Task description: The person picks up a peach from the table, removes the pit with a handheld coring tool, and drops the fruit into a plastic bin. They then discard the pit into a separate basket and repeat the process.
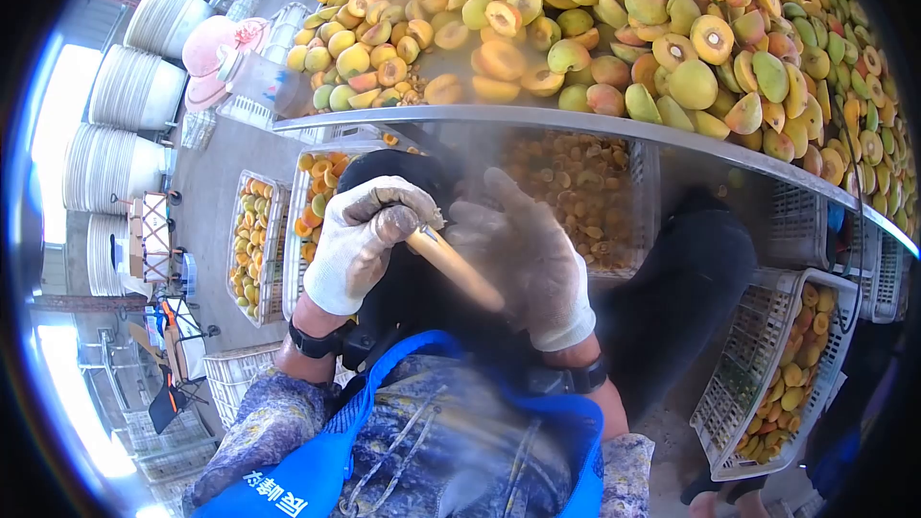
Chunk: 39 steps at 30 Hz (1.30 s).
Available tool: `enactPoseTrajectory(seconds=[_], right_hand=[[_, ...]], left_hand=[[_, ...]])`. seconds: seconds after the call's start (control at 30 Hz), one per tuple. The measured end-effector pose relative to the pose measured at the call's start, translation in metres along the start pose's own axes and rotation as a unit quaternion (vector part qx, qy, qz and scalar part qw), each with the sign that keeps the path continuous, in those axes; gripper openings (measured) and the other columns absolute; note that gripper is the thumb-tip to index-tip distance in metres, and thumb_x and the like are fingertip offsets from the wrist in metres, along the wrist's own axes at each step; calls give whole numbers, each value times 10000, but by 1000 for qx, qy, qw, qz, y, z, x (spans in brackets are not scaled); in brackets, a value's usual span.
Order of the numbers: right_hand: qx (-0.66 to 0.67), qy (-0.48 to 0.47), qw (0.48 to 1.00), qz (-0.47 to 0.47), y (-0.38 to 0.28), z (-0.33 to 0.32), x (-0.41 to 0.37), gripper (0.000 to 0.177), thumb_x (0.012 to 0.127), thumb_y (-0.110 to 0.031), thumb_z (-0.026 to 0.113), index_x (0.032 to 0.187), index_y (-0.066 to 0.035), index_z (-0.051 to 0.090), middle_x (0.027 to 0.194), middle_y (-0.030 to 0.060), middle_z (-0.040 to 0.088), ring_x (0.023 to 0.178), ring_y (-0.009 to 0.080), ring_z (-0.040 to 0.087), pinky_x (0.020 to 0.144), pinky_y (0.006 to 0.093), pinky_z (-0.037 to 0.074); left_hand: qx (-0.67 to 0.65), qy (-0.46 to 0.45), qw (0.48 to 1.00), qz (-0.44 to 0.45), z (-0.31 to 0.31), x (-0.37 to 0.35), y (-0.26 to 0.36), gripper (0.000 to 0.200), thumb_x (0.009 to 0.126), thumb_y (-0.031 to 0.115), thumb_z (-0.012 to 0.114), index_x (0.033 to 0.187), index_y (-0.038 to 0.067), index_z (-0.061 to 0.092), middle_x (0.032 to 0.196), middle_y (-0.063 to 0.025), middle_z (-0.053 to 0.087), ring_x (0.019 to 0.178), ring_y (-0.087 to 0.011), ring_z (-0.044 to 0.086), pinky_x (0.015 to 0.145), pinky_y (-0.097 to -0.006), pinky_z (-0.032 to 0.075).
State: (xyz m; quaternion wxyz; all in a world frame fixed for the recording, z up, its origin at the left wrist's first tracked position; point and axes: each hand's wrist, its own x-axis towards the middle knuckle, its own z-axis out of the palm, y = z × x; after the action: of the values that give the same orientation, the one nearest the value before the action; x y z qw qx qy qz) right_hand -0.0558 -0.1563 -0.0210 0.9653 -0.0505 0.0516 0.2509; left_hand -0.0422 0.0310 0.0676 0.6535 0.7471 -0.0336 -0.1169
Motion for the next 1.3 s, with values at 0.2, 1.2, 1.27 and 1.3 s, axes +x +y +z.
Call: enactPoseTrajectory(seconds=[0.2,1.2,1.27,1.3], right_hand=[[-65,-22,997,-37,0,1,0,879,797,-123,605,1557,-141,162,1460,247,375,1300,373,443,1096,499,352],[-316,18,944,96,-7,-7,-2,646,966,-618,403,1055,-13,612,803,81,663,584,114,593,503,225,460],[-356,15,928,113,-11,1,-1,564,980,-550,410,1045,-26,611,793,64,656,566,100,562,496,218,438],[-366,20,925,101,-10,3,0,565,965,-564,443,1037,-29,609,778,65,650,550,100,560,480,209,430]], left_hand=[[-1,-6,1000,14,1,1,-3,321,908,312,677,965,-4,672,923,-47,658,876,-125,593,818,-272,470],[-9,-43,998,-42,2,23,-8,219,950,215,629,1018,7,648,857,-51,657,795,-97,608,737,-250,497],[-11,-51,996,-66,3,27,-11,212,948,206,631,1018,6,645,847,-55,658,753,-96,609,697,-250,502],[-25,-43,995,-82,5,29,-10,228,937,219,648,1002,1,651,864,-54,663,785,-105,609,734,-255,496]])
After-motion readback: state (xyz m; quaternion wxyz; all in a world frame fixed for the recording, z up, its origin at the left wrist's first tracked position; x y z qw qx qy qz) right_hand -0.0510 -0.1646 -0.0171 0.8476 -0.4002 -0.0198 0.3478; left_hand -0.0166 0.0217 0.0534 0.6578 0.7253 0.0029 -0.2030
